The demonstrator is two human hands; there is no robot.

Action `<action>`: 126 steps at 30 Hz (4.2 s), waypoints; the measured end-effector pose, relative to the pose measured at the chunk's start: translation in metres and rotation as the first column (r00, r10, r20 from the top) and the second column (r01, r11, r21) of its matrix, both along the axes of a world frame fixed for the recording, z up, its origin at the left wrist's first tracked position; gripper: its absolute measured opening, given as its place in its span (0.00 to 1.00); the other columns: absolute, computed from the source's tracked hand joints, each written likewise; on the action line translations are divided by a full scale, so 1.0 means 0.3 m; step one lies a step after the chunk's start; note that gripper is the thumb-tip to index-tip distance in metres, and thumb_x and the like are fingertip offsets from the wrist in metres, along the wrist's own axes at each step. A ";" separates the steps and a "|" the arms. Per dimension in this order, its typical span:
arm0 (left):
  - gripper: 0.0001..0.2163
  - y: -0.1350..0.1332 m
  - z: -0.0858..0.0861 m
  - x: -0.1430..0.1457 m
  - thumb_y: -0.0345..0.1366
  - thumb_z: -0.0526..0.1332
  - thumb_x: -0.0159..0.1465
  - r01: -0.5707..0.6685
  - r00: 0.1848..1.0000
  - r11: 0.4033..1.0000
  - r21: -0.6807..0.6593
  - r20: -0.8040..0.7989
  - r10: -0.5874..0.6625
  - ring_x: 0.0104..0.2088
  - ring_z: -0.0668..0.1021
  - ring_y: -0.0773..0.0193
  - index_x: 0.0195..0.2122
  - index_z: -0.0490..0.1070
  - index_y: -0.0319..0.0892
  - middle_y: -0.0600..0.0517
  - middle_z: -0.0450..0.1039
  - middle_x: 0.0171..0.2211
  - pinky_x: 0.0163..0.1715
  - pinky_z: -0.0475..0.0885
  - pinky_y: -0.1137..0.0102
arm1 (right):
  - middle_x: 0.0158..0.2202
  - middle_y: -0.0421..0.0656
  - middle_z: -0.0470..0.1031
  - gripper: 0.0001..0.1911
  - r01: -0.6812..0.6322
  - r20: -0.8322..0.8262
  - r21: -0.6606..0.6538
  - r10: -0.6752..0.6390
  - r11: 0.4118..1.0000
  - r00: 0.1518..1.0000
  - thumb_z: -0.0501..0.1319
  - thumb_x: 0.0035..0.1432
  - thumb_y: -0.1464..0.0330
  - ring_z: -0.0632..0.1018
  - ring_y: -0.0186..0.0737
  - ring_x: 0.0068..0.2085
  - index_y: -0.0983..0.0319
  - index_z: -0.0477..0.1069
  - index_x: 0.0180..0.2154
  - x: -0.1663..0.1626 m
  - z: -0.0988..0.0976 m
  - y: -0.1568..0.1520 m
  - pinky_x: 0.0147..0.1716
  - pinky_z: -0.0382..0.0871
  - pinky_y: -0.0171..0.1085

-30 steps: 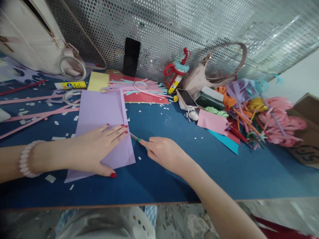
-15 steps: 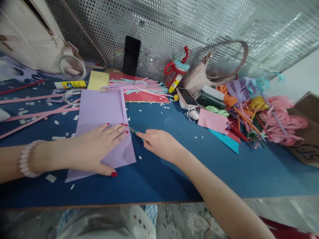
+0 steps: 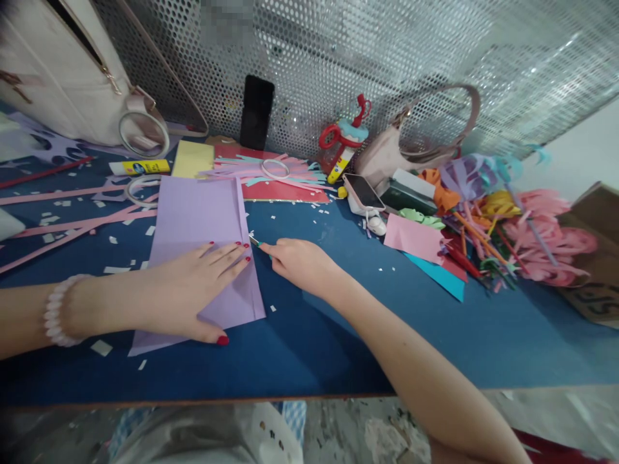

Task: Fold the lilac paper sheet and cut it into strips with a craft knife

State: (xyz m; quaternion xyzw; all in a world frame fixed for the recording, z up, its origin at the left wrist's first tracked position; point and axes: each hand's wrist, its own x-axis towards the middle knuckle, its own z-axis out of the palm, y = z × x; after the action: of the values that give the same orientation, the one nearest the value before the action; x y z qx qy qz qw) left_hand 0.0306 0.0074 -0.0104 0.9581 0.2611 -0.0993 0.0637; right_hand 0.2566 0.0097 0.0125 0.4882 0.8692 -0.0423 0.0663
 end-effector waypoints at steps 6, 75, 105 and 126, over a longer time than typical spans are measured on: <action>0.52 0.001 -0.006 0.000 0.68 0.51 0.56 0.004 1.000 1.000 0.006 -0.004 -0.004 0.67 0.48 0.36 0.68 0.44 0.27 0.30 0.38 0.67 0.61 0.48 0.46 | 0.36 0.45 0.75 0.22 0.017 0.003 -0.012 -0.017 1.000 1.000 0.52 0.64 0.74 0.76 0.39 0.38 0.62 0.67 0.59 -0.001 -0.004 0.016 0.36 0.64 0.34; 0.26 0.278 -0.028 -0.028 0.52 0.46 0.70 0.316 0.931 0.948 0.044 0.179 -0.318 0.67 0.52 0.51 0.67 0.48 0.53 0.47 0.42 0.69 0.63 0.43 0.47 | 0.30 0.42 0.73 0.22 0.061 0.017 0.032 -0.062 0.998 0.998 0.52 0.63 0.75 0.75 0.37 0.31 0.64 0.69 0.57 0.024 0.014 -0.152 0.30 0.62 0.34; 0.32 0.270 -0.033 -0.024 0.56 0.48 0.67 0.210 0.963 0.976 0.063 0.157 -0.218 0.67 0.51 0.50 0.67 0.51 0.45 0.41 0.45 0.68 0.64 0.42 0.51 | 0.36 0.45 0.77 0.22 0.111 0.057 0.036 -0.113 0.993 0.992 0.52 0.62 0.74 0.78 0.39 0.36 0.61 0.70 0.56 0.017 0.011 -0.035 0.33 0.65 0.34; 0.28 0.324 -0.004 -0.016 0.49 0.43 0.71 0.191 0.950 0.979 0.076 0.237 -0.204 0.67 0.53 0.56 0.67 0.50 0.38 0.43 0.50 0.67 0.64 0.45 0.62 | 0.39 0.46 0.78 0.22 0.108 0.059 0.028 -0.110 0.994 0.992 0.52 0.62 0.74 0.78 0.40 0.39 0.62 0.70 0.56 0.014 0.010 0.015 0.37 0.66 0.33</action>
State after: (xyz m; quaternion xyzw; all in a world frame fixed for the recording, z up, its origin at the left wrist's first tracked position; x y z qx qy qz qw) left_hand 0.0258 0.1045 -0.0115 0.9856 0.1566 0.0199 0.0599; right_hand 0.2607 0.0141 0.0155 0.5369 0.8392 -0.0202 0.0839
